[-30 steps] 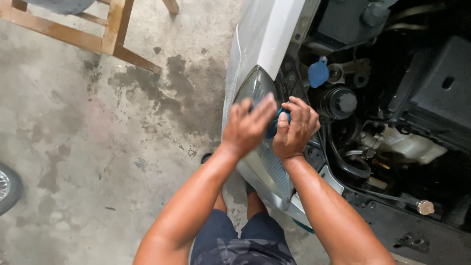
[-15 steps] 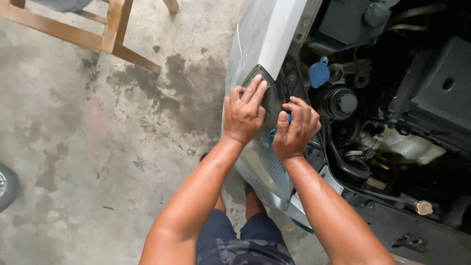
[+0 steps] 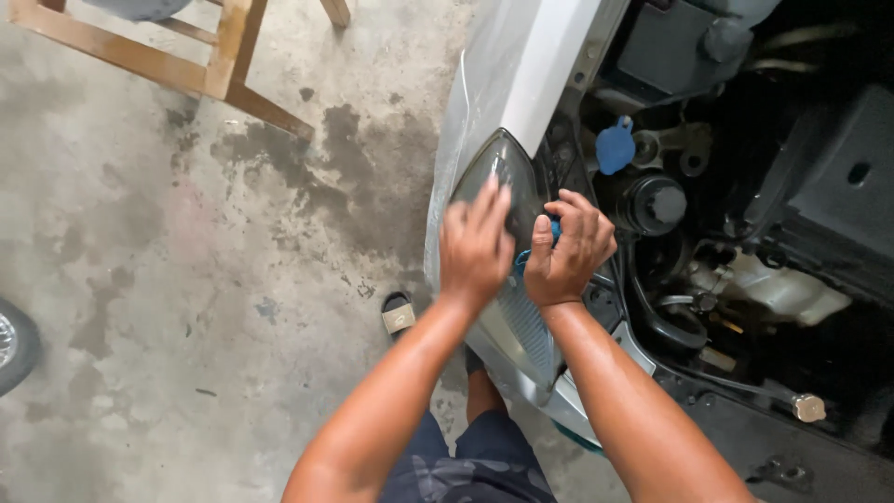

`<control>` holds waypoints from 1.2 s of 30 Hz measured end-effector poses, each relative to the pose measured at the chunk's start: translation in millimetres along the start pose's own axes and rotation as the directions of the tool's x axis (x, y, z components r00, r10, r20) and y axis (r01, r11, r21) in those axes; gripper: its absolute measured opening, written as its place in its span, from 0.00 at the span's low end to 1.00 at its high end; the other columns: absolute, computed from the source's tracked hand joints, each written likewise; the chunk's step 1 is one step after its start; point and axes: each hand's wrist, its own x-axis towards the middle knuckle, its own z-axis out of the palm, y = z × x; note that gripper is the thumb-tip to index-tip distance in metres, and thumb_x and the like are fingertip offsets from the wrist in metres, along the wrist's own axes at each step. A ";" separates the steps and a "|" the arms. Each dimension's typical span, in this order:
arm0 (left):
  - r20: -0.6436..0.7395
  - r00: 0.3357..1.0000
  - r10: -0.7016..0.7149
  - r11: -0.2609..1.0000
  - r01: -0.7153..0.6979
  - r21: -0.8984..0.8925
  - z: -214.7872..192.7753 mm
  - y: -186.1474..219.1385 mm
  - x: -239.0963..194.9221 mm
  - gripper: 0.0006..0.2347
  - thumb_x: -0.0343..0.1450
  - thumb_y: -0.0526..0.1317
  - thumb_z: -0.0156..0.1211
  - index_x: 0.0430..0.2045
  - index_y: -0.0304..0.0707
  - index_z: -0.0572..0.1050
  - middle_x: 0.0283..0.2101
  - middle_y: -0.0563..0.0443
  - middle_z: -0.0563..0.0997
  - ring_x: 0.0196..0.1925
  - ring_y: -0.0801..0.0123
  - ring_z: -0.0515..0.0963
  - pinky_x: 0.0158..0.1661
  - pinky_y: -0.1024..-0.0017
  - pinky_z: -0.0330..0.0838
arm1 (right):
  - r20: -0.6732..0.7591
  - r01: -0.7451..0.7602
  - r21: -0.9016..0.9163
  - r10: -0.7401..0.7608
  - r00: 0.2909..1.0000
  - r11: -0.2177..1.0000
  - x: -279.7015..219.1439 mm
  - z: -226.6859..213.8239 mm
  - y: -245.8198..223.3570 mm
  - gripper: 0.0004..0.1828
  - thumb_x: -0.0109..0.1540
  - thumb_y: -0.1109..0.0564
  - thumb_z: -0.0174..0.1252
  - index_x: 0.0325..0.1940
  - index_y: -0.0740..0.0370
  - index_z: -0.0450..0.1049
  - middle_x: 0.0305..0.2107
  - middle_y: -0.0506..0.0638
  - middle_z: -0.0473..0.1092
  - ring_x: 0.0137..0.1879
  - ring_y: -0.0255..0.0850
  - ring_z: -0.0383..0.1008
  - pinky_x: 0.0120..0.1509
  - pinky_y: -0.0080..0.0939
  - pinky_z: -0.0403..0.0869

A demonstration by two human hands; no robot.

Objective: Restoring a car headlight by sanding it with water and sandpaper.

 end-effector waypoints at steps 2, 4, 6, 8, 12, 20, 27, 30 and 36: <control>0.042 0.999 0.007 1.000 -0.007 -0.008 -4.3 -4.6 -32.1 0.24 0.66 0.35 0.60 0.61 0.40 0.73 0.70 0.50 0.69 0.54 0.48 0.71 0.56 0.56 0.68 | 0.000 0.005 0.005 -0.005 1.000 1.000 -0.3 0.3 1.0 0.15 0.71 0.43 0.49 0.51 0.54 0.73 0.58 0.48 0.70 0.65 0.50 0.64 0.70 0.55 0.56; 0.086 0.996 0.016 1.000 -0.015 -0.021 -5.5 -7.1 -43.0 0.24 0.66 0.34 0.59 0.61 0.41 0.73 0.70 0.49 0.70 0.54 0.48 0.71 0.56 0.56 0.68 | 0.000 0.008 0.005 -0.008 1.000 1.000 -1.3 0.9 1.4 0.15 0.71 0.44 0.49 0.51 0.54 0.73 0.58 0.48 0.70 0.65 0.51 0.64 0.70 0.55 0.56; 0.045 0.999 0.020 1.000 -0.020 -0.001 -2.7 -7.5 -31.8 0.24 0.67 0.35 0.59 0.61 0.40 0.73 0.69 0.49 0.70 0.56 0.47 0.71 0.58 0.55 0.67 | -0.002 0.009 -0.009 -0.009 1.000 1.000 -1.5 1.7 1.6 0.14 0.71 0.44 0.51 0.51 0.54 0.73 0.58 0.48 0.70 0.65 0.50 0.64 0.70 0.55 0.56; 0.037 0.999 -0.020 1.000 0.020 -0.003 7.1 -7.2 14.7 0.24 0.67 0.35 0.59 0.61 0.40 0.73 0.69 0.49 0.71 0.55 0.48 0.72 0.58 0.56 0.67 | 0.000 0.010 -0.021 -0.010 1.000 1.000 -3.0 0.5 -0.1 0.14 0.70 0.45 0.51 0.51 0.54 0.73 0.58 0.48 0.70 0.65 0.50 0.64 0.70 0.55 0.56; -0.005 0.999 -0.050 0.998 0.049 -0.032 9.6 -10.2 19.5 0.23 0.68 0.35 0.58 0.61 0.39 0.72 0.69 0.47 0.72 0.55 0.48 0.72 0.60 0.57 0.67 | -0.001 -0.015 -0.029 0.015 1.000 0.999 1.3 0.3 -2.4 0.12 0.68 0.47 0.56 0.51 0.53 0.73 0.59 0.47 0.70 0.66 0.50 0.64 0.71 0.55 0.57; -0.002 0.999 -0.041 0.992 0.040 -0.119 16.3 -27.8 -6.4 0.22 0.69 0.34 0.56 0.61 0.36 0.72 0.68 0.43 0.72 0.55 0.47 0.73 0.61 0.57 0.67 | -0.012 -0.004 -0.093 0.002 1.000 0.996 -1.6 6.9 4.0 0.16 0.60 0.48 0.64 0.49 0.52 0.72 0.58 0.47 0.70 0.65 0.51 0.64 0.70 0.56 0.57; -0.007 0.999 -0.041 0.984 0.039 -0.173 -4.1 -20.4 -12.7 0.23 0.68 0.34 0.55 0.61 0.34 0.72 0.67 0.40 0.73 0.55 0.46 0.73 0.60 0.56 0.66 | -0.009 -0.003 -0.091 0.002 1.000 0.996 -1.7 3.7 3.8 0.15 0.61 0.48 0.63 0.49 0.53 0.72 0.58 0.47 0.70 0.65 0.52 0.64 0.71 0.56 0.58; 0.051 0.995 -0.084 0.974 0.093 -0.207 0.4 -32.8 -58.0 0.22 0.67 0.34 0.54 0.60 0.37 0.73 0.66 0.42 0.74 0.55 0.49 0.74 0.61 0.58 0.68 | -0.007 0.002 -0.093 -0.003 1.000 0.996 -1.5 5.1 2.3 0.16 0.61 0.48 0.63 0.49 0.53 0.72 0.58 0.47 0.70 0.65 0.52 0.64 0.70 0.57 0.57; -0.045 0.994 -0.100 0.966 0.086 -0.243 21.2 -22.3 34.0 0.21 0.70 0.33 0.54 0.61 0.37 0.72 0.67 0.42 0.74 0.55 0.47 0.74 0.61 0.58 0.68 | 0.005 -0.012 -0.106 0.012 1.000 0.994 -5.9 3.3 2.4 0.16 0.61 0.47 0.64 0.49 0.53 0.72 0.57 0.48 0.70 0.65 0.52 0.64 0.70 0.57 0.58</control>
